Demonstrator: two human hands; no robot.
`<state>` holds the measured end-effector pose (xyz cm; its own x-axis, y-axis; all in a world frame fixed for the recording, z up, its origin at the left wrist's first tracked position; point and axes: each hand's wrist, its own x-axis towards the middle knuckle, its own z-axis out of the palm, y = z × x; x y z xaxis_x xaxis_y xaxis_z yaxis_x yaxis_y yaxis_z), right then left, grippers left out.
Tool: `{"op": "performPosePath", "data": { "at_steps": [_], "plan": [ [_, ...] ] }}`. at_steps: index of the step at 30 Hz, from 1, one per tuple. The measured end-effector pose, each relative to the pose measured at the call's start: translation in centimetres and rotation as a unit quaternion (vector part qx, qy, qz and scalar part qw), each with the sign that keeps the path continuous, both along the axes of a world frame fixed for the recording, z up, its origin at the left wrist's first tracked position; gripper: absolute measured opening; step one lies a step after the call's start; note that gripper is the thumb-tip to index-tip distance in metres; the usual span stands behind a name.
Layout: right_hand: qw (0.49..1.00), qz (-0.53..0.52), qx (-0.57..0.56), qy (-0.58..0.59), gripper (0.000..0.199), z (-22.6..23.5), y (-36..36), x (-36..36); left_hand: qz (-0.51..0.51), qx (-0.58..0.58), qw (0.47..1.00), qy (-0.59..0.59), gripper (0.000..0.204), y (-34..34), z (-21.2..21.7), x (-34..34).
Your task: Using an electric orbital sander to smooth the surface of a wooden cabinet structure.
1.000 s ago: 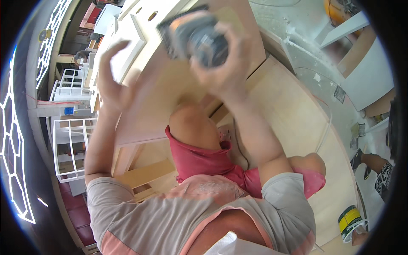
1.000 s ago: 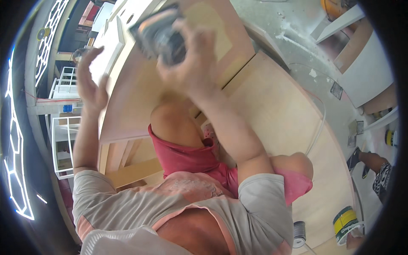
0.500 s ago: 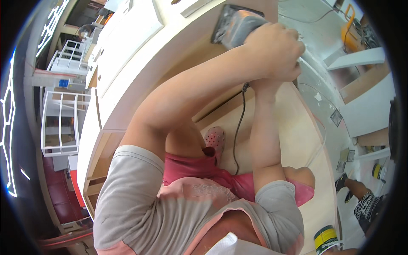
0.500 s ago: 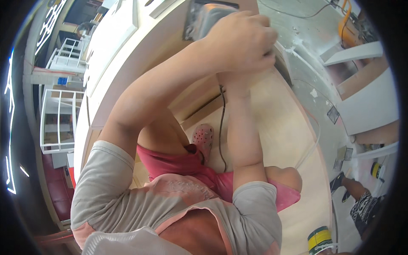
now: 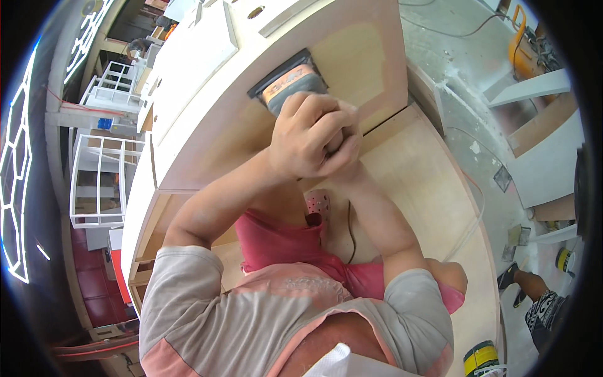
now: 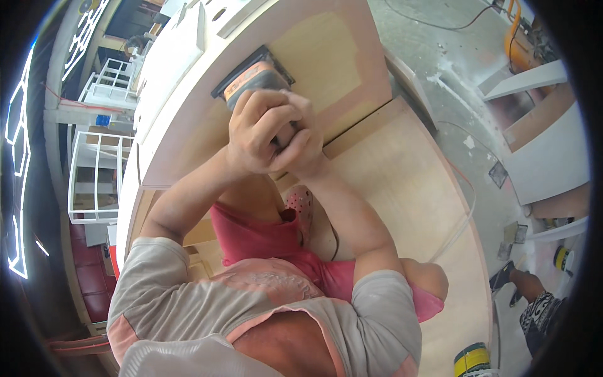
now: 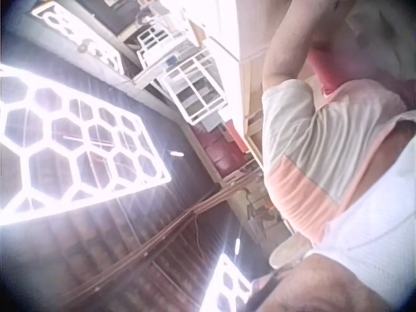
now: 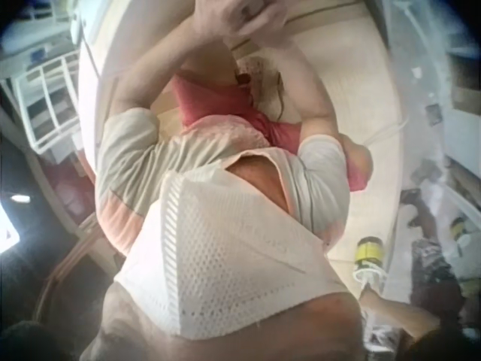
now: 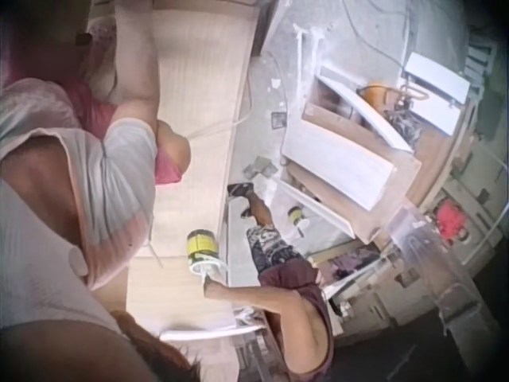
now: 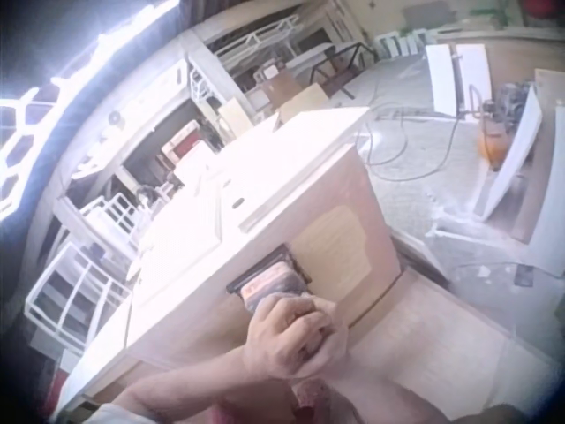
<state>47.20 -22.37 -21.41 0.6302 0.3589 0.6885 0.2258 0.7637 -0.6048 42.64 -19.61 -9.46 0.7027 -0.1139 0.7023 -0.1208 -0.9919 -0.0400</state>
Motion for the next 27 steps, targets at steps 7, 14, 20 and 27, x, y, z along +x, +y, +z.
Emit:
{"op": "performPosePath", "data": {
  "at_steps": [7,14,20,27],
  "plan": [
    [0.988,-0.049,0.051,0.136,0.036,3.9,0.2,5.2,-0.029,0.009,0.996,0.086,0.014,0.8,1.0,7.5],
    [0.991,-0.080,0.020,0.104,0.039,5.5,-0.5,5.3,-0.018,0.024,0.997,0.069,0.017,0.2,4.4,7.8],
    [0.996,-0.062,0.056,-0.027,0.042,4.4,0.3,2.1,-0.009,-0.005,0.997,-0.082,0.014,0.5,2.9,2.0],
    [0.976,-0.173,0.001,0.130,0.055,8.5,-0.9,7.1,-0.066,-0.098,0.991,-0.066,0.042,-1.9,2.3,6.1]
  ]
}}
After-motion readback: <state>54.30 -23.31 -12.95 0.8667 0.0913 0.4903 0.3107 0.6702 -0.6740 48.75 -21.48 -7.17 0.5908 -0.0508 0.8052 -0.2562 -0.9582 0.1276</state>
